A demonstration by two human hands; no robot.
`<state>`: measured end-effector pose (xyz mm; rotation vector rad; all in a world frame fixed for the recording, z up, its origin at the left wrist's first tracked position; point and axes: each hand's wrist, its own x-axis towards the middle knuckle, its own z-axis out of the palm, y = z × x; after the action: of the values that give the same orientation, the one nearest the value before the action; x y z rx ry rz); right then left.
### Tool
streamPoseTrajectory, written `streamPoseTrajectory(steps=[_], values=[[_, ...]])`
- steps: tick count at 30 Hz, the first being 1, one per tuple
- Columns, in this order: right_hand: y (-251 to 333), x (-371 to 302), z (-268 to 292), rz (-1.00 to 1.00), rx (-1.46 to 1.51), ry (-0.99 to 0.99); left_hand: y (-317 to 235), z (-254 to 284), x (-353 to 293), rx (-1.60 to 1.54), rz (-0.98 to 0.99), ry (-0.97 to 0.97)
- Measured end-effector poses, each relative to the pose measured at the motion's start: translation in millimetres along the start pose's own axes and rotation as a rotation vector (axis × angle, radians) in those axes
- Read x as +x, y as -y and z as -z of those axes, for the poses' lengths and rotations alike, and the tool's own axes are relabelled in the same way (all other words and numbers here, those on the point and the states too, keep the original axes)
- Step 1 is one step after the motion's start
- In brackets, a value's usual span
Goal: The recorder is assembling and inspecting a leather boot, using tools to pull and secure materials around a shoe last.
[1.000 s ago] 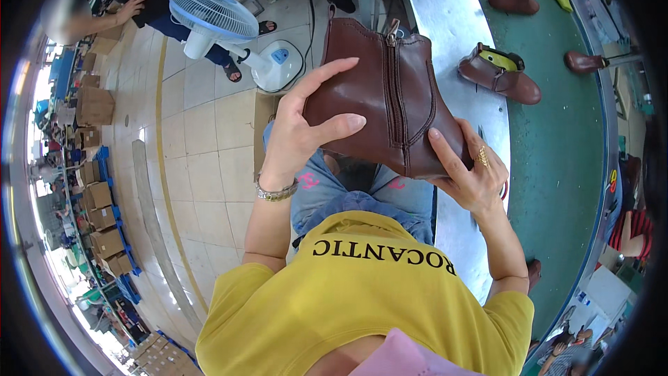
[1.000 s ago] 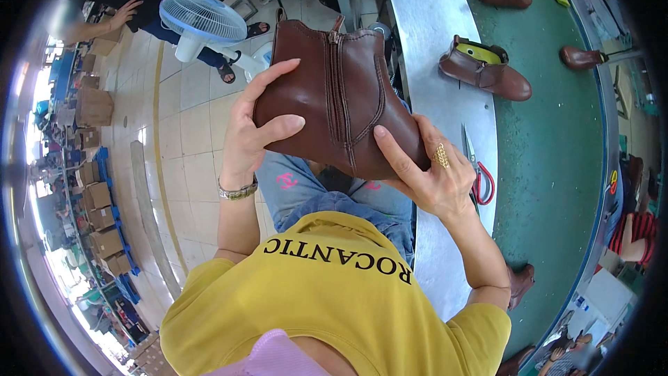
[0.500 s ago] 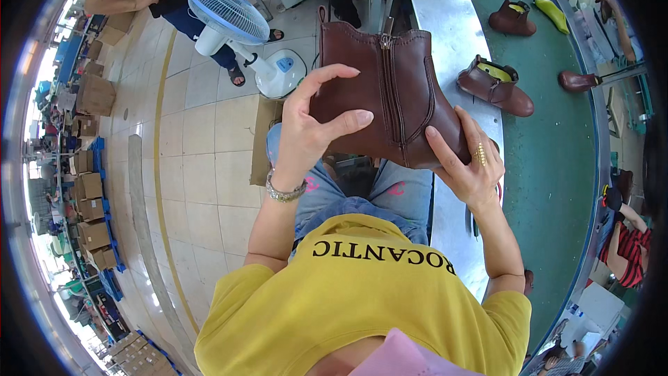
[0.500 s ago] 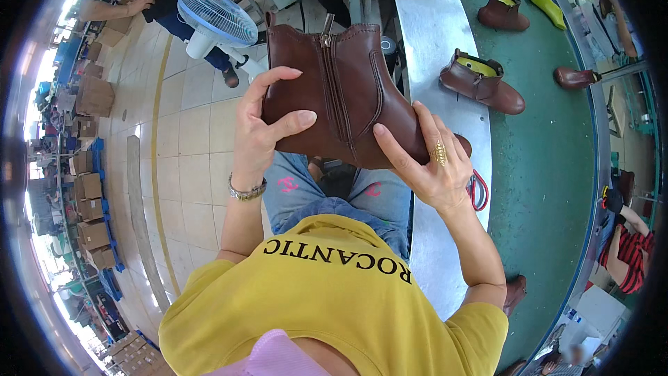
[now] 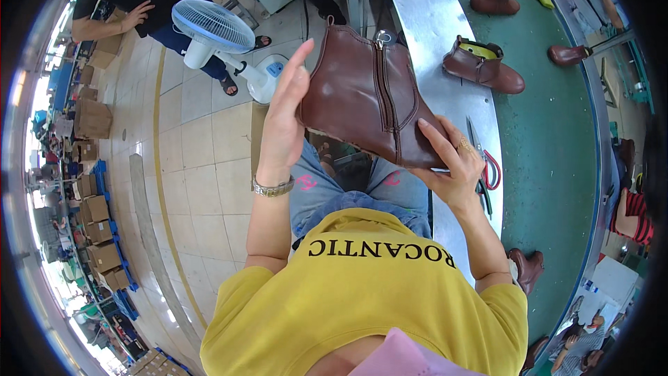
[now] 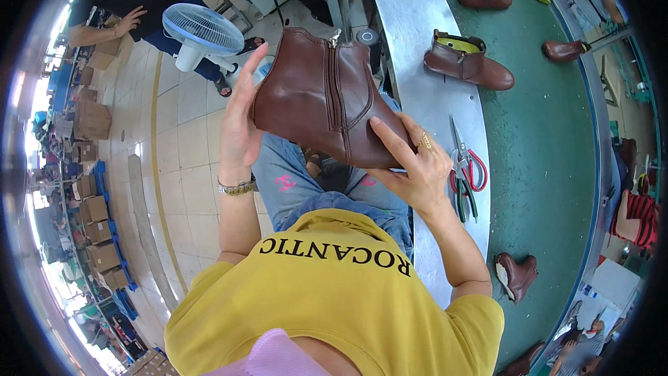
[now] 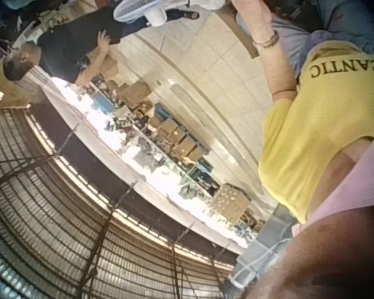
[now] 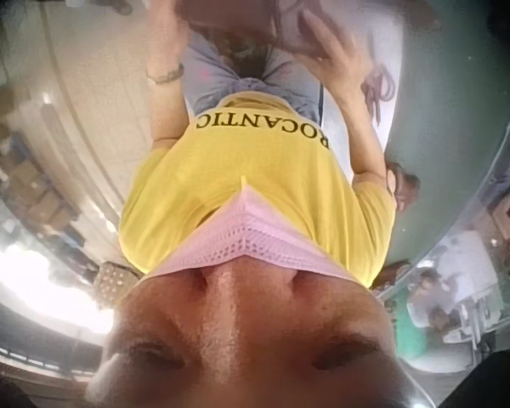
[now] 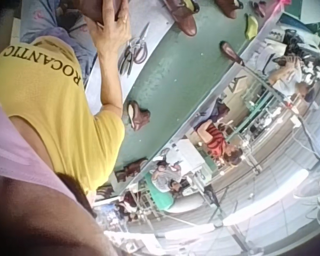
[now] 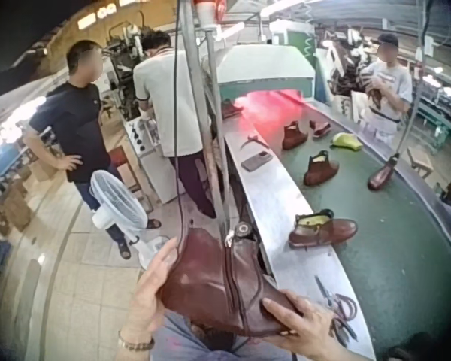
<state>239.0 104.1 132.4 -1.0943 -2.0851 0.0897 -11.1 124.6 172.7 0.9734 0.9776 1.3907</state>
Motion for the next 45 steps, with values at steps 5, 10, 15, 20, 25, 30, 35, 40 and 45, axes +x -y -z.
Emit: streamPoseTrajectory(steps=[5, 10, 15, 20, 25, 30, 35, 40, 45], values=[[11, -9, -10, -0.073, 0.072, -0.054, 9, 7, -5, -0.179, 0.01, 0.123], [9, -18, -14, -0.037, -0.018, -0.101, 14, 7, -5, -0.123, 0.049, 0.112], [-1, -31, -25, -0.008, -0.087, -0.181, 29, 13, -10, -0.272, 0.124, 0.091], [-13, -34, -31, 0.156, -0.213, -0.334, 55, 39, -19, -0.232, 0.028, 0.239], [-20, -36, -26, 0.185, -0.244, -0.336, 59, 40, -33, -0.263, -0.108, 0.5], [-23, -55, -33, 0.018, -0.05, -0.388, 65, 35, -30, -0.079, -0.312, 0.606], [-15, -63, -32, 0.064, -0.071, -0.319, 61, 46, -54, -0.178, -0.016, 0.513], [-4, -66, -19, 0.164, -0.031, -0.138, 50, 32, -87, -0.209, 0.091, 0.153], [10, -74, -15, -0.198, 0.414, 0.425, 36, 46, -91, 0.171, 0.348, 0.312]])
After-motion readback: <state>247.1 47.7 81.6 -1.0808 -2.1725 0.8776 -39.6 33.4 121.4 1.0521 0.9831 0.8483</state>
